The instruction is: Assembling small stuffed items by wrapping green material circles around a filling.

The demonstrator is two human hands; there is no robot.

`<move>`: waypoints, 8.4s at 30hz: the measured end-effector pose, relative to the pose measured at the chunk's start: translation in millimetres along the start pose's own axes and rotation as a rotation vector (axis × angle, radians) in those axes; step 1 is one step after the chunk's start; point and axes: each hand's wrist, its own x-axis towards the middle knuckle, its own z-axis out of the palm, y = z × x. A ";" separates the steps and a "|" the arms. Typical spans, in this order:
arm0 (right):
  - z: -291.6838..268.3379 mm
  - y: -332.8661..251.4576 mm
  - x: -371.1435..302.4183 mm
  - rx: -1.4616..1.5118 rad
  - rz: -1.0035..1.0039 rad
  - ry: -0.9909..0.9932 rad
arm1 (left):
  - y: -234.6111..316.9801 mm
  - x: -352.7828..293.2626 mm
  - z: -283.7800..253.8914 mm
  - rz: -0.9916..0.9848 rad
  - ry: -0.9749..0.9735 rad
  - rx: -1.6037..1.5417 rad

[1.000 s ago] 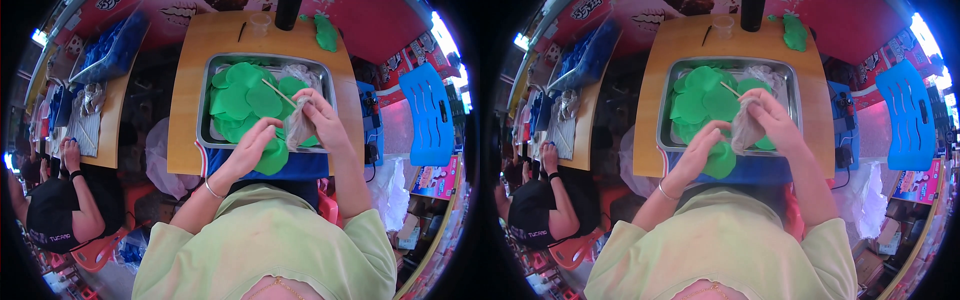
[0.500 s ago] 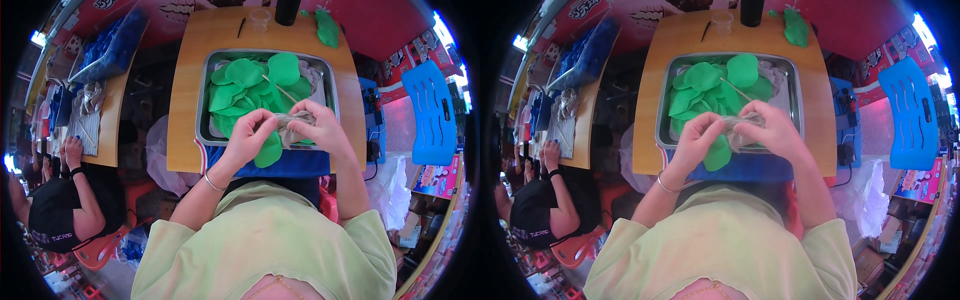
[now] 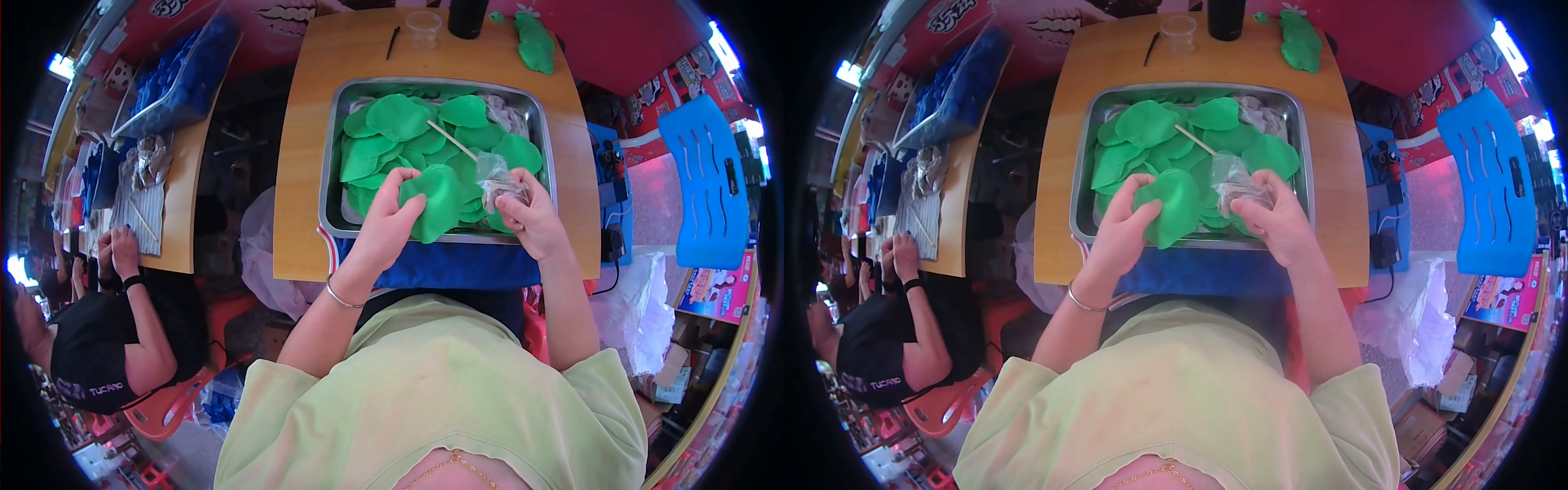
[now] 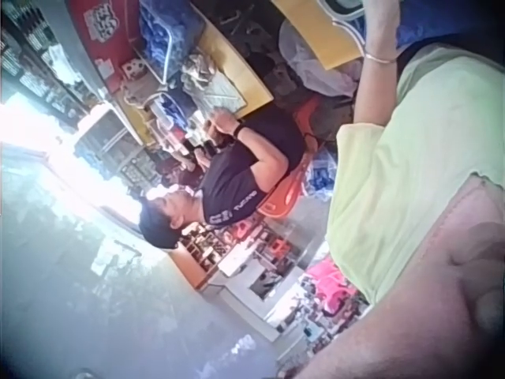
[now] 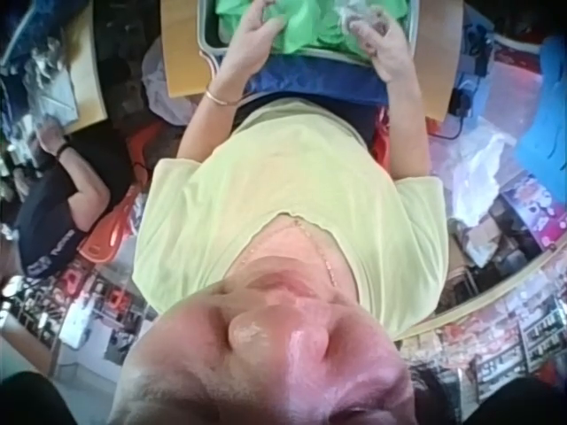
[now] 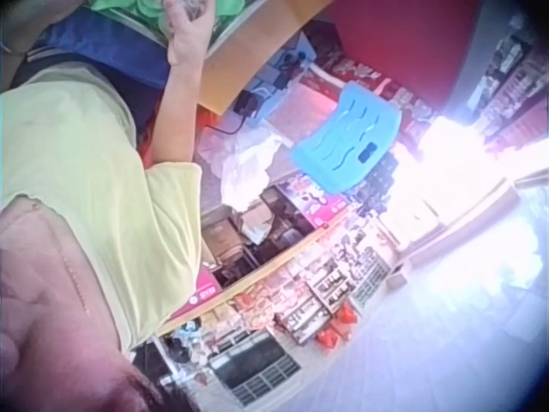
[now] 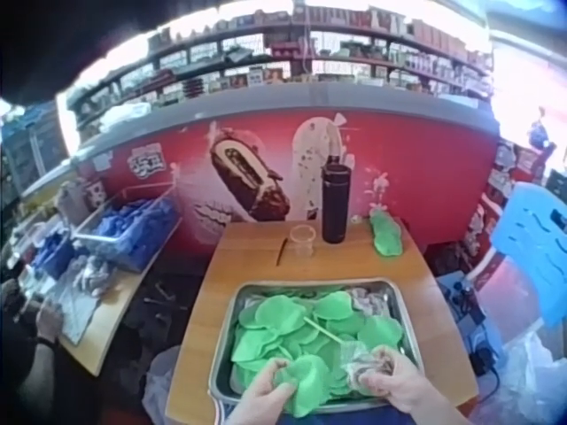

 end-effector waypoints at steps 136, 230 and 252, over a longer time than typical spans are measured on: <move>57.6 30.9 -9.8 -0.561 -0.402 0.263 | -34.5 5.7 18.5 0.242 0.070 0.223; 60.1 -3.8 -2.2 -0.859 -0.363 0.279 | -16.7 5.7 17.6 0.518 -0.113 0.644; 64.3 -6.7 -8.6 -0.827 -0.387 0.159 | -21.3 3.1 1.5 0.195 -0.127 0.341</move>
